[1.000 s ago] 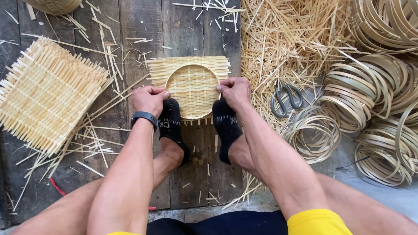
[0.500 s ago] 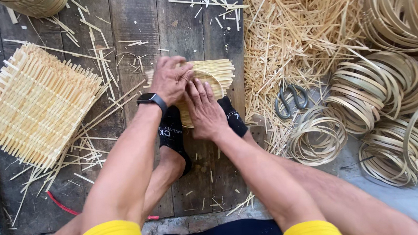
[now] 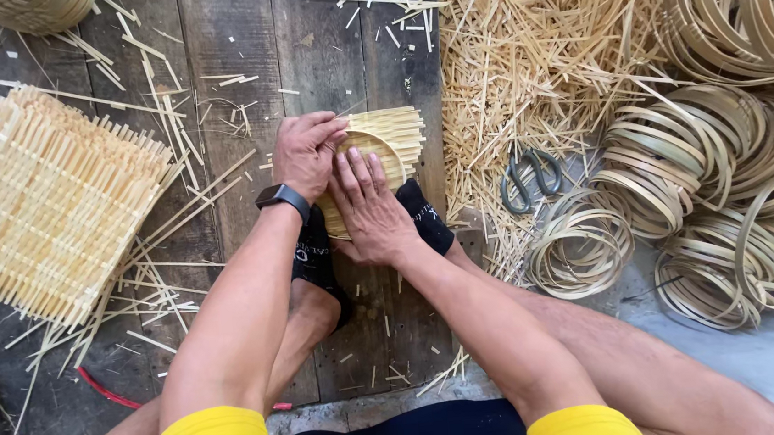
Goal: The person assembles small round bamboo baskets by placing a circular frame over a woven bamboo mat, folding the mat edges over the frame, and trimming the excess with shears. The process is repeated for multiple units.
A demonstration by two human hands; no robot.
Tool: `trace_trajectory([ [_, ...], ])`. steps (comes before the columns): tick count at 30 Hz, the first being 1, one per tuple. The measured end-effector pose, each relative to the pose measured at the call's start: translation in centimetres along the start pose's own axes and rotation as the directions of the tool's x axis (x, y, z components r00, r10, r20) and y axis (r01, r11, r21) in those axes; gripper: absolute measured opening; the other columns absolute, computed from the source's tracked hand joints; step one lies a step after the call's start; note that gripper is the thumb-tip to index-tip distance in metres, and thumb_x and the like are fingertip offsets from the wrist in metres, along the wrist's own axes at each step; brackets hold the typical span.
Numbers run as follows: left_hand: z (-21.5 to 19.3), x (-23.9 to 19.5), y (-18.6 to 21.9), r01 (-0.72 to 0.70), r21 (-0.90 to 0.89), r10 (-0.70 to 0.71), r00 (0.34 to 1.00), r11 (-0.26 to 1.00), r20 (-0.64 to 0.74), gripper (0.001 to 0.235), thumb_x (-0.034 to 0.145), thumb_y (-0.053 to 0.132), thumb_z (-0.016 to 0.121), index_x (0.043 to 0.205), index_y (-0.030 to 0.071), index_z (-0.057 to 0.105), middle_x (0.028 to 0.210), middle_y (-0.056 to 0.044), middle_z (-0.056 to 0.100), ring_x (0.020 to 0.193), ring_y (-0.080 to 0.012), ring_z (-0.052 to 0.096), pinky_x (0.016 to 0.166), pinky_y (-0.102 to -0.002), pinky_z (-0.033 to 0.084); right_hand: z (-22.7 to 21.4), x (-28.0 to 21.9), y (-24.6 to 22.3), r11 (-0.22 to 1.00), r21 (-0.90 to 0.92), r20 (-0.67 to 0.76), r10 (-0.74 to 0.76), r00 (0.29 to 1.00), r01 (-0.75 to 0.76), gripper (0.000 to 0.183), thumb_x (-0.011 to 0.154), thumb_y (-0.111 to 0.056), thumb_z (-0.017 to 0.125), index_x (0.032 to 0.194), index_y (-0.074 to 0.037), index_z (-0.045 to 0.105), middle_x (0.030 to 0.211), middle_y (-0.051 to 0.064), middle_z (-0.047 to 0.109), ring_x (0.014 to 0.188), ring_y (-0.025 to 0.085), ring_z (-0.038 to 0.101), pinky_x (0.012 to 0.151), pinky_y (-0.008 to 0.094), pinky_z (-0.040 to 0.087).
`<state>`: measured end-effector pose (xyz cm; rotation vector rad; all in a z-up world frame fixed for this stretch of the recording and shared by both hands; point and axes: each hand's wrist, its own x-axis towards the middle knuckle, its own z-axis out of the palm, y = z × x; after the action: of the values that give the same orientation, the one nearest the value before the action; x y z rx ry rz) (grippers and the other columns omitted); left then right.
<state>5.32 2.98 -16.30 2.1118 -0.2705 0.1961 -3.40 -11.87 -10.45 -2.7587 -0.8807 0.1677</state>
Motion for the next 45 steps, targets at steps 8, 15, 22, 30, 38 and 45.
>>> trace_trajectory([
  [8,-0.2,-0.1,-0.1,0.026,0.012,-0.027,0.999,1.000,0.025,0.016,0.094,0.020,0.076,0.108,0.015,0.081,0.116,-0.005,0.072,0.110,-0.0268,0.060,0.097,-0.037,0.052,2.3,0.1,0.4,0.964,-0.251,-0.089,-0.109,0.990,0.084,0.093,0.092,-0.049,0.068,0.156,0.009,0.034,0.161,0.035,0.025,0.154,0.051,0.014,0.127,0.066,0.010],
  [15,-0.4,1.0,-0.6,0.047,-0.027,-0.044,0.994,0.999,0.105,0.017,0.099,0.024,0.070,0.102,0.011,0.080,0.113,-0.008,0.070,0.105,-0.0288,0.062,0.092,-0.039,0.050,-2.0,0.9,2.8,0.929,0.371,-0.082,0.020,0.996,0.012,0.065,0.094,-0.046,0.066,0.138,-0.002,0.049,0.142,0.019,0.045,0.140,0.036,0.038,0.121,0.056,0.028],
  [22,0.9,1.1,-1.4,0.335,-0.074,-0.317,0.929,0.939,0.189,0.023,0.100,0.027,0.065,0.097,0.007,0.076,0.087,-0.011,0.072,0.075,-0.0236,0.068,0.068,-0.037,0.054,2.5,5.9,10.1,0.678,0.598,0.138,0.439,0.888,-0.428,0.042,0.109,-0.039,0.048,0.105,-0.003,0.068,0.091,0.017,0.067,0.087,0.032,0.065,0.081,0.042,0.053],
  [30,1.1,1.2,-1.7,0.404,-0.302,-0.361,0.913,0.863,0.190,0.028,0.098,0.035,0.072,0.102,0.008,0.080,0.083,-0.006,0.079,0.074,-0.0103,0.070,0.067,-0.028,0.055,6.7,5.2,12.4,0.346,0.827,0.259,0.465,0.846,-0.444,0.058,0.110,-0.045,0.039,0.096,-0.002,0.075,0.086,0.013,0.075,0.082,0.024,0.067,0.081,0.037,0.055],
  [38,-3.5,1.5,6.0,0.253,-0.038,-0.232,0.930,0.967,0.285,0.040,0.071,0.027,0.093,0.101,0.009,0.074,0.096,-0.008,0.074,0.087,-0.0195,0.070,0.078,-0.033,0.057,-17.3,-3.4,19.4,0.807,0.068,0.266,0.552,0.790,-0.587,0.057,0.110,-0.050,0.038,0.110,-0.002,0.068,0.111,0.022,0.066,0.108,0.038,0.063,0.097,0.051,0.049],
  [45,-2.1,-7.1,10.2,-0.440,0.373,0.292,0.873,0.817,0.390,0.029,0.077,0.002,0.079,0.098,0.009,0.060,0.107,-0.009,0.059,0.107,-0.0283,0.058,0.090,-0.041,0.052,-19.5,-15.9,20.3,0.778,-0.134,0.503,0.587,0.634,-0.614,0.036,0.095,-0.041,0.060,0.109,-0.011,0.074,0.102,0.015,0.075,0.095,0.031,0.073,0.092,0.047,0.057],
])
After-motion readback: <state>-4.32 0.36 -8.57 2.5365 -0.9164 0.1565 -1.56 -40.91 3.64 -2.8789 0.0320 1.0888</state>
